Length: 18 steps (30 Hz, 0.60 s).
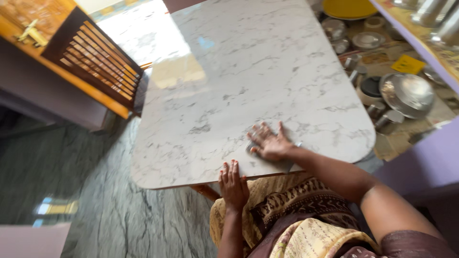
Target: The person wipes the surface of a marble-topped dining table with a cloth, then moves to the legs to clean the wooden supports. The task involves wiping the tabletop and the table legs.
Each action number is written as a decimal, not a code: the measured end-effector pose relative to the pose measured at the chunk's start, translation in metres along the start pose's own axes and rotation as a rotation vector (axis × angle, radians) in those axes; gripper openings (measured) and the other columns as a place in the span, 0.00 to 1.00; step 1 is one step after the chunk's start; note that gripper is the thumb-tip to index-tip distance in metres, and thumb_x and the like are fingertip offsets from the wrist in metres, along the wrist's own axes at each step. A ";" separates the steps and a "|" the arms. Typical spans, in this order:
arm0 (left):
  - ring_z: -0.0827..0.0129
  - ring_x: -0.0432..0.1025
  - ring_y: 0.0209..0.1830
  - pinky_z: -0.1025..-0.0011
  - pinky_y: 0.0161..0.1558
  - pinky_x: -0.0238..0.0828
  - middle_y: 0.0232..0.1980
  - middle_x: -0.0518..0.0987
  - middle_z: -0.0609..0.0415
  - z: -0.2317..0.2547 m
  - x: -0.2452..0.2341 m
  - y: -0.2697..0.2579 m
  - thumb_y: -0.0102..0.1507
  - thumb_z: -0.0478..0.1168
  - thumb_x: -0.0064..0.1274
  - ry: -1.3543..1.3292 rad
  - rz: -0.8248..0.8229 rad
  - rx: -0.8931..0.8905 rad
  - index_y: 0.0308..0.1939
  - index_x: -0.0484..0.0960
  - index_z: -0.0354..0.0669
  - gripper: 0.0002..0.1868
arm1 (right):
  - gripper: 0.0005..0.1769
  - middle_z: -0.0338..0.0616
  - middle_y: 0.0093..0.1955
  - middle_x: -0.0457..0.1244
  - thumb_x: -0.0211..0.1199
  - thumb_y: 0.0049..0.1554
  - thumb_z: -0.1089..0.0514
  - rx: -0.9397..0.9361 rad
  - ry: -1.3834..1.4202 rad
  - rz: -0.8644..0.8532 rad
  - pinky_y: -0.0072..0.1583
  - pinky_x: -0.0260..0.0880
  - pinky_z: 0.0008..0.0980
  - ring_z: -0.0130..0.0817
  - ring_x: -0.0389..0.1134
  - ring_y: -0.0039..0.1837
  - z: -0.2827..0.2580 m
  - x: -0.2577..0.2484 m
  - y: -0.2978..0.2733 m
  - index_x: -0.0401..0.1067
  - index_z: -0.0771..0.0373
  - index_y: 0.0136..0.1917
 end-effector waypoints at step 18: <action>0.30 0.32 0.81 0.42 0.77 0.26 0.80 0.42 0.23 0.102 0.103 0.151 0.73 0.52 0.29 -0.184 -0.570 -0.154 0.78 0.44 0.25 0.38 | 0.46 0.55 0.67 0.65 0.29 0.68 0.26 -0.175 1.069 0.991 0.66 0.60 0.41 0.41 0.63 0.63 0.142 -0.042 0.112 0.58 0.63 0.79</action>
Point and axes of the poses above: each hand's wrist, its own y-axis towards the middle knuckle, its own x-axis out of the palm, z = x × y, the point moved 8 cm from there along y, towards the middle knuckle
